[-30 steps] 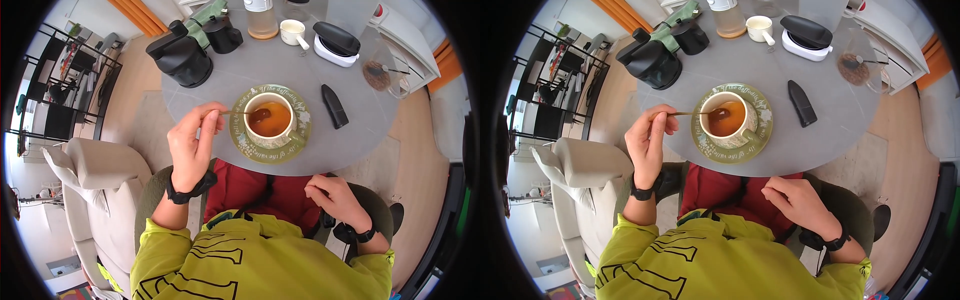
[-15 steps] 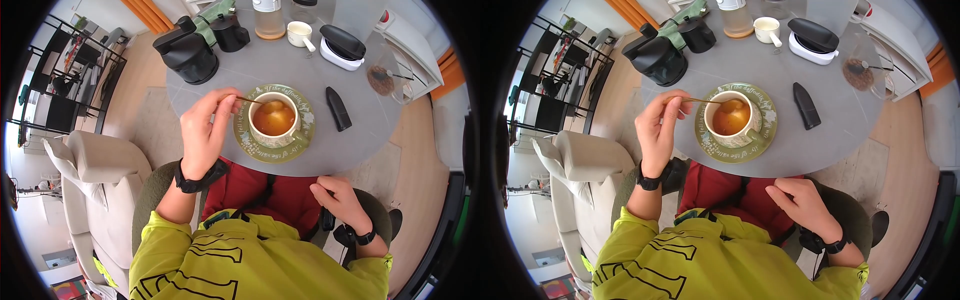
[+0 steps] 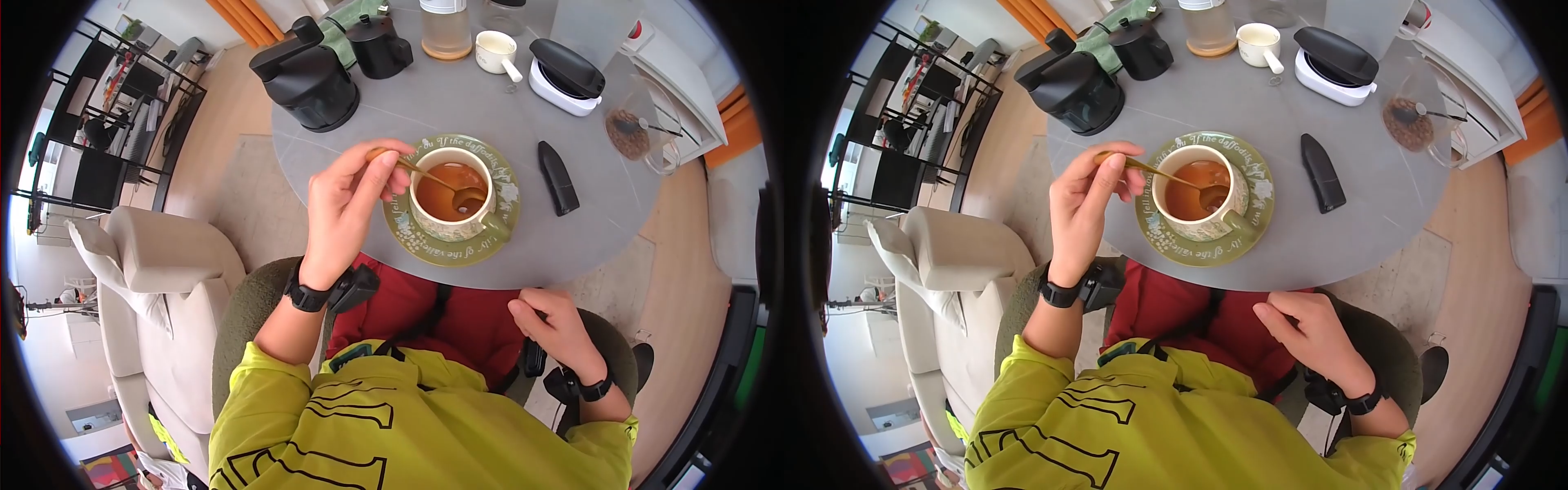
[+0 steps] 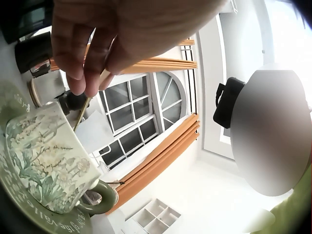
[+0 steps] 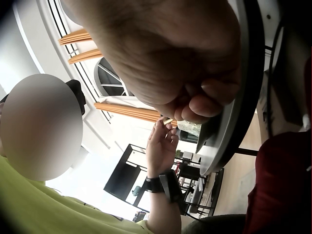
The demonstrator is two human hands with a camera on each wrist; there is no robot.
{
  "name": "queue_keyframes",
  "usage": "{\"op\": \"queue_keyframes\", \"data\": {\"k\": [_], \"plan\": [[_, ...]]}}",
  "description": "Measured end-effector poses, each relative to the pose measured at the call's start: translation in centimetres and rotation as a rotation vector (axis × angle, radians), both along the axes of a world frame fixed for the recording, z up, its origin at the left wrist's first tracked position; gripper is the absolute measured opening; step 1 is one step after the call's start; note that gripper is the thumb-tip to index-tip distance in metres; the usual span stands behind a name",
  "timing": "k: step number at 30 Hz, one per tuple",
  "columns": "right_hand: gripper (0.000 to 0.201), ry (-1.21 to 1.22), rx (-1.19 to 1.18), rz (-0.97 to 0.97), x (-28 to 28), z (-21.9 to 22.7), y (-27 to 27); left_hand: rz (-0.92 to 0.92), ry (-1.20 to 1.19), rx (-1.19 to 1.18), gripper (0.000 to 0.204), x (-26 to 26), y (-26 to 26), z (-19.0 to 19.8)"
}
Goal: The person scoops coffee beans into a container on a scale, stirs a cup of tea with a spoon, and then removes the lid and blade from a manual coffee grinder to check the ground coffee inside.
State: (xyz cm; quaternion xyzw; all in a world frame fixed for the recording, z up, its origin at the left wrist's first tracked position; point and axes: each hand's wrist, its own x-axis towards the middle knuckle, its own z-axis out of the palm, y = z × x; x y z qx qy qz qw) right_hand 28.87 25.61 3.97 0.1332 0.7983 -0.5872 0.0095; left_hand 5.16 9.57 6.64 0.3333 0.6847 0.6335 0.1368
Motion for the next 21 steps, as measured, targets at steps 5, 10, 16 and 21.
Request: {"op": "queue_keyframes", "data": {"k": [5, 10, 16, 21], "plan": [[0.032, -0.012, 0.009, -0.003, 0.1, -0.2, 0.1, 0.083, 0.278, -0.024, 0.015, -0.1, 0.2, 0.4], [0.032, -0.026, -0.013, -0.022, 0.1, -0.3, 0.1, 0.136, 0.534, -0.155, 0.012, -0.2, -1.0, 1.5], [0.031, -0.012, 0.055, 0.018, -0.1, -0.1, 0.1, 0.046, 0.317, -0.162, 0.014, -0.4, -1.7, 1.6], [0.032, -0.046, 0.039, 0.001, -0.1, 0.0, 0.0, -0.021, 0.114, -0.025, 0.017, 0.1, -0.3, 0.6]]}}
